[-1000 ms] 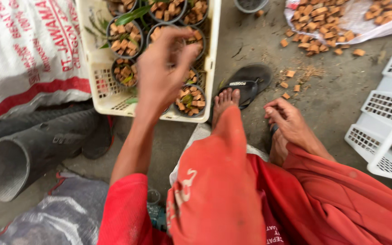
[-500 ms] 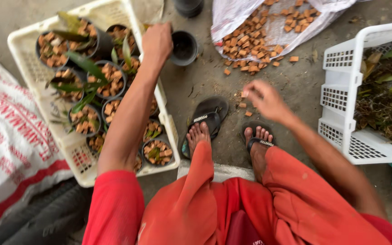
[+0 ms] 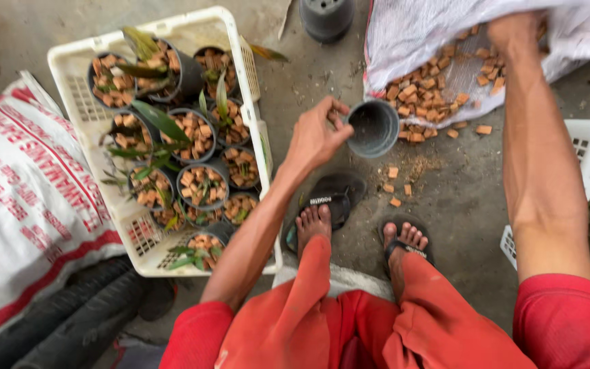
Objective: The person sits on the floor and pots small plants into black plastic containers using broken terracotta pieces as a growing medium. They place the plant in the pot, add the terracotta pieces around the roots, and then place the finished pot into a white crate.
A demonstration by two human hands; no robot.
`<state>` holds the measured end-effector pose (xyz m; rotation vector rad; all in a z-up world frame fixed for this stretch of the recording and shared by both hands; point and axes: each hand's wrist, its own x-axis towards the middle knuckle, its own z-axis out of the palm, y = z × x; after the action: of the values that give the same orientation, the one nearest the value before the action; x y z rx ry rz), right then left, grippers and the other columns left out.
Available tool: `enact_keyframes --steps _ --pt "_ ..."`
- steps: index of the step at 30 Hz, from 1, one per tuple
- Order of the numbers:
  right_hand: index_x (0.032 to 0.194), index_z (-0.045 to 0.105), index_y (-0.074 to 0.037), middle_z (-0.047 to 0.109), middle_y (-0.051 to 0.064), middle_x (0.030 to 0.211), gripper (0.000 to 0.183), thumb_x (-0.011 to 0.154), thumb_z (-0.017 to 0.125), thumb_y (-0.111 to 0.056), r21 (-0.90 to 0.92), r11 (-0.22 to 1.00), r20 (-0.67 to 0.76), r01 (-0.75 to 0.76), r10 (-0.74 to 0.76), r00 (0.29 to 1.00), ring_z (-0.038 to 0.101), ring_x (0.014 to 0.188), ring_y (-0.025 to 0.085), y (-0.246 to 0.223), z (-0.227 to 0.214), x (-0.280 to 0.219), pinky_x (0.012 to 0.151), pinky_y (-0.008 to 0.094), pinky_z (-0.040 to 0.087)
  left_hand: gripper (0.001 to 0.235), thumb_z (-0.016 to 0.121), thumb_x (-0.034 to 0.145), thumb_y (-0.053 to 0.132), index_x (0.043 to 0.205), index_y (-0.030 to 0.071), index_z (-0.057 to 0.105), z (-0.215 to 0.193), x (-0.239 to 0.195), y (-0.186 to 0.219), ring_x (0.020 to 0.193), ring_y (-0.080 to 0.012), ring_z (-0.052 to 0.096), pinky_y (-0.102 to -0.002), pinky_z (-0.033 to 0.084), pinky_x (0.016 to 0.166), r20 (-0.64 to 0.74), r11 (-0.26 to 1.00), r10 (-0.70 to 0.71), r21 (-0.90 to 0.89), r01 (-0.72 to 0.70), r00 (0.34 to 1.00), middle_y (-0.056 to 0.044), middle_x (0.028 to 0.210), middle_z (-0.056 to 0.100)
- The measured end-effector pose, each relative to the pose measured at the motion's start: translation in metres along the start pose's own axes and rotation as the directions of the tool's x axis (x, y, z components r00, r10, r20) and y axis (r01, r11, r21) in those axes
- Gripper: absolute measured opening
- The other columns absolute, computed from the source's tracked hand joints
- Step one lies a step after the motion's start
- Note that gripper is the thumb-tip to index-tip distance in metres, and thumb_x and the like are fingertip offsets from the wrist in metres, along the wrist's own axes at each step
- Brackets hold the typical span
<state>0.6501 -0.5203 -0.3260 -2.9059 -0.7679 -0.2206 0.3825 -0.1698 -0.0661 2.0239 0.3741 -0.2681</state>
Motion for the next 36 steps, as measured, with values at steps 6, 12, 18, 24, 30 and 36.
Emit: enact_keyframes --steps 6,12,18,24,30,36 --pt "0.143 0.061 -0.006 0.054 0.030 0.145 0.063 0.099 0.067 -0.050 0.261 0.959 0.287 -0.108 0.030 0.957 0.046 0.131 0.049 -0.063 0.001 0.020 0.107 0.064 0.032 0.035 0.073 0.082 0.014 0.114 0.006 0.063 0.011 -0.002 -0.010 0.066 -0.0167 0.072 -0.033 0.057 0.064 0.090 0.981 -0.133 -0.127 0.144 0.987 -0.004 0.083 0.068" --pt "0.140 0.060 -0.007 0.054 0.026 0.143 0.062 0.093 0.074 -0.046 0.448 0.894 0.008 0.007 -0.012 1.000 0.047 0.132 0.045 -0.142 -0.045 -0.006 0.111 0.061 0.034 0.032 0.073 0.086 0.008 0.114 0.002 0.060 0.024 0.002 -0.035 0.069 -0.0146 0.075 -0.030 0.063 0.061 0.162 0.903 -0.225 -0.336 0.268 0.961 -0.005 0.086 0.066" --pt "0.137 0.059 -0.009 0.055 0.022 0.142 0.064 0.086 0.080 -0.041 0.515 0.855 0.007 0.062 -0.077 0.997 0.048 0.133 0.041 -0.164 -0.099 -0.020 0.115 0.058 0.037 0.035 0.073 0.085 0.005 0.115 0.000 0.057 0.043 0.007 -0.053 0.070 -0.0168 0.074 -0.032 0.065 0.060 0.179 0.841 -0.227 -0.459 0.286 0.957 -0.008 0.087 0.067" --pt "0.134 0.058 -0.010 0.055 0.018 0.140 0.066 0.080 0.087 -0.037 0.525 0.850 0.079 0.036 -0.091 0.993 0.049 0.134 0.038 -0.161 -0.099 -0.035 0.119 0.055 0.039 0.034 0.073 0.087 0.006 0.116 0.000 0.055 0.054 0.002 -0.072 0.071 -0.0182 0.074 -0.033 0.065 0.060 0.197 0.817 -0.232 -0.492 0.301 0.952 -0.011 0.090 0.068" --pt "0.126 0.057 -0.009 0.055 0.019 0.130 0.059 0.079 0.090 -0.023 0.546 0.837 0.068 -0.028 -0.012 0.998 0.054 0.124 0.036 -0.147 -0.113 -0.032 0.108 0.055 0.046 0.035 0.071 0.087 0.006 0.117 0.000 0.053 0.071 0.005 -0.088 0.071 -0.0193 0.073 -0.033 0.064 0.060 0.195 0.760 -0.211 -0.583 0.287 0.958 -0.012 0.091 0.068" --pt "0.130 0.050 -0.016 0.059 0.010 0.114 0.047 0.090 0.074 -0.010 0.789 0.009 0.604 -0.614 0.175 0.778 0.066 0.094 0.021 -0.156 -0.191 -0.067 0.068 0.035 0.059 0.038 0.073 0.085 0.008 0.116 0.001 0.053 0.082 0.005 -0.077 0.071 -0.0188 0.074 -0.033 0.064 0.060 0.176 0.795 -0.164 -0.559 0.235 0.971 -0.011 0.092 0.069"
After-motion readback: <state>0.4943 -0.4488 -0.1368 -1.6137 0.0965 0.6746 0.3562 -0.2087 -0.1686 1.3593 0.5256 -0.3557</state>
